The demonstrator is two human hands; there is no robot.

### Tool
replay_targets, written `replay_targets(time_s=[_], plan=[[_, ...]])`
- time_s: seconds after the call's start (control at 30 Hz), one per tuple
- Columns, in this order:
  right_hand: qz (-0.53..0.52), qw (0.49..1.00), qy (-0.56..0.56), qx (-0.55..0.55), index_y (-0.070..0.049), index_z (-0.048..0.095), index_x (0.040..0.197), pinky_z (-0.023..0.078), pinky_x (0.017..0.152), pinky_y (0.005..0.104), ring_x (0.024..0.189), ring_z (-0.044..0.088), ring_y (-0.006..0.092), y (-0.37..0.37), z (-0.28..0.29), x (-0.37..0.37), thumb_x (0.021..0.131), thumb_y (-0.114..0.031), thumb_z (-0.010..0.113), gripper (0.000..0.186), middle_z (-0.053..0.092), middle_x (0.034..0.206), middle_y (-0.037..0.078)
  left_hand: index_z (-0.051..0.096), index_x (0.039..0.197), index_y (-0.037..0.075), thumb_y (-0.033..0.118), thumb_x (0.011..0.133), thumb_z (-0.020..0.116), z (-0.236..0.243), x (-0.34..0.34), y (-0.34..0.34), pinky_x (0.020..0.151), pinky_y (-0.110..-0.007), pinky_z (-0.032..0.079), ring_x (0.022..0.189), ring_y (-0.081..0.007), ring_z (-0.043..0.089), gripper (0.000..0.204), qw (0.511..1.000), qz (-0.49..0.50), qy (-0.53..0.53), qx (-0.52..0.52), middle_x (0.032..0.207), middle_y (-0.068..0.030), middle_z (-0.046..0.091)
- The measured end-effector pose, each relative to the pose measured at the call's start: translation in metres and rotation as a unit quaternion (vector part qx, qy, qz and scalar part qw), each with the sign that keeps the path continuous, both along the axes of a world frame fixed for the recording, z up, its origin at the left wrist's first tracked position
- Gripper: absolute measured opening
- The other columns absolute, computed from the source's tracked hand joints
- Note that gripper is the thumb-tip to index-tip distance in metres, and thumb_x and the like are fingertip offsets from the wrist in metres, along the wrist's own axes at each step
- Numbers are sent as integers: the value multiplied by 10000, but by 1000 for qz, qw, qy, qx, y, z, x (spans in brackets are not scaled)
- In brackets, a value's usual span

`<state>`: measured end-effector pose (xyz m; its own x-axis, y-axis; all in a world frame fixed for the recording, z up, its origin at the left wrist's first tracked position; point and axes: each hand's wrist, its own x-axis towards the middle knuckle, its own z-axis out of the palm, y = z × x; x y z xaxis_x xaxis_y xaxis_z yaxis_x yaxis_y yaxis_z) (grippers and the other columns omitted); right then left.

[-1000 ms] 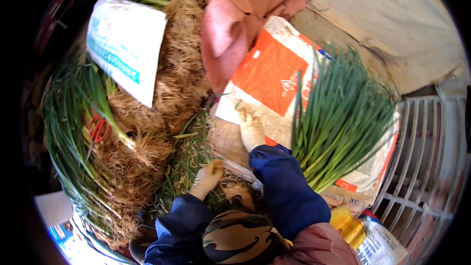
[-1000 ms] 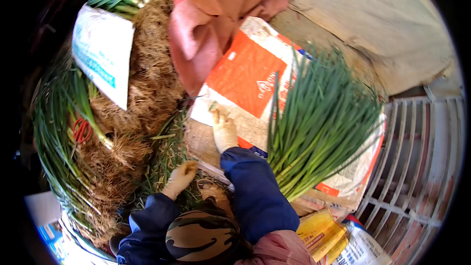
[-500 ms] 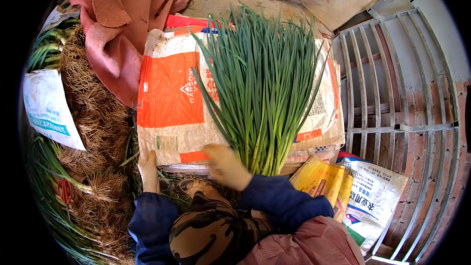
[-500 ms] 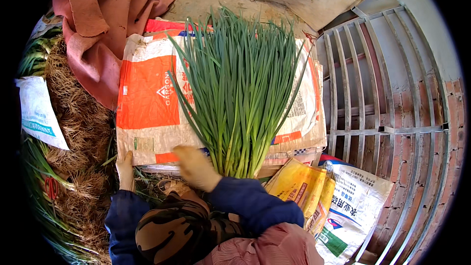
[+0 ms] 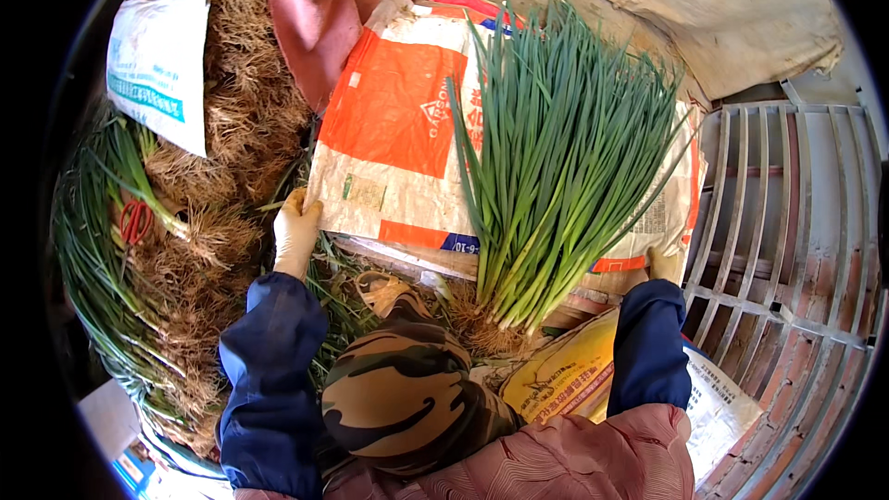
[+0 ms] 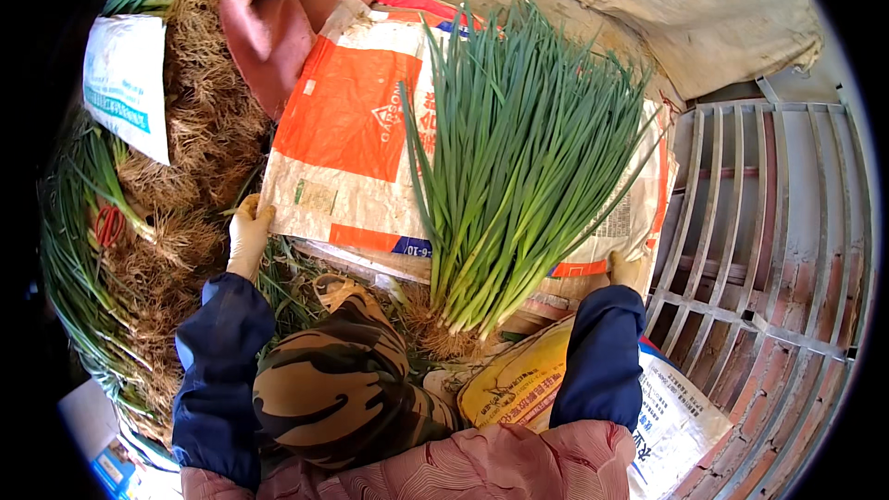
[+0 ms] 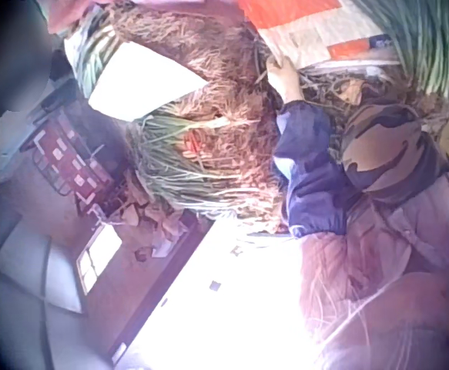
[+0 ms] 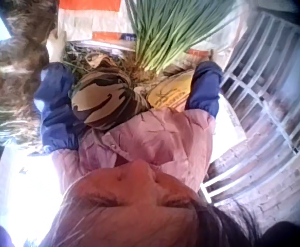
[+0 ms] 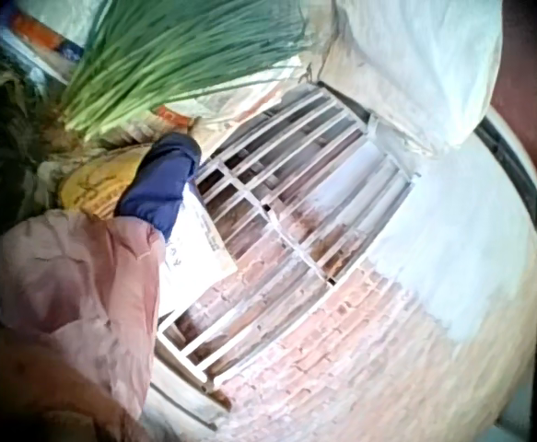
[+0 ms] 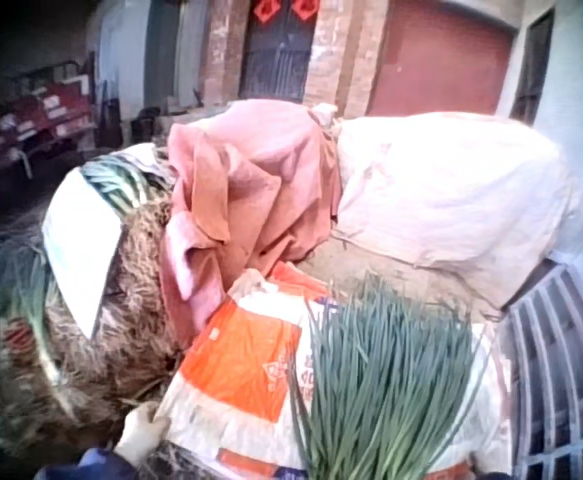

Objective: The person sits on the ground and trims the roots and tips of green onions using scissors. They gather the trimmed onions into bundles and place them into a large sack.

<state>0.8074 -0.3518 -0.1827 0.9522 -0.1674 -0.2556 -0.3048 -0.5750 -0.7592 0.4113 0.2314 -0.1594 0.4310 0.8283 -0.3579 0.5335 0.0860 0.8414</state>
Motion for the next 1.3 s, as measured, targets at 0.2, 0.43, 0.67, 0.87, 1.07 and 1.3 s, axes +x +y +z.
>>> replay_targets(time_s=[0.2, 0.43, 0.67, 0.87, 1.07, 1.3], plan=[[81, 977, -82, -178, -22, 606, 1027, 472, 488, 342, 543, 592, 204, -82, -36, -60, 787, -83, 630, 249, 623, 748, 120, 617, 1104, 14, 106, 858, 611, -36, -23, -12, 749, -322, 503, 804, -228, 663, 262, 990, -40, 64, 115, 936, -141, 696], [120, 962, -30, -245, -25, 597, 1091, 521, 673, 377, 743, 663, 241, -114, -33, -165, 801, -124, 625, 308, 652, 807, 158, 625, 1086, 42, 125, 861, 588, -29, -109, -43, 751, -394, 505, 859, -358, 654, 243, 965, -45, 177, 187, 946, -197, 669], [182, 954, -1, -237, -55, 593, 1136, 512, 781, 401, 883, 660, 346, -113, -2, -246, 782, -150, 673, 375, 668, 915, 191, 629, 1055, 20, 112, 843, 600, -27, -152, -67, 744, -352, 508, 816, -303, 674, 233, 977, -27, 143, 155, 922, -175, 685], [86, 993, 76, -41, -16, 486, 1234, 513, 696, 312, 854, 612, 161, -118, 9, -189, 744, -170, 748, 577, 642, 1001, 77, 618, 1063, -32, 55, 825, 619, 39, -118, -40, 723, -252, 483, 806, -95, 595, 254, 998, -65, -2, -17, 907, -45, 670], [278, 940, 30, -197, -42, 404, 1398, 464, 929, 310, 1085, 599, 308, -9, 136, -158, 718, -55, 633, 718, 624, 1164, 217, 602, 951, -12, 191, 777, 674, 192, -45, -66, 619, -348, 445, 690, -169, 546, 278, 901, -390, 113, 154, 788, -143, 612], [478, 874, -18, 89, -21, 568, 1257, 477, 903, 328, 1042, 618, 243, 114, 157, -258, 797, -12, 554, 461, 649, 1134, 142, 636, 860, 51, 340, 940, 401, 169, 56, -279, 742, -440, 504, 806, -325, 643, 380, 904, -333, -194, 185, 821, -197, 647]])
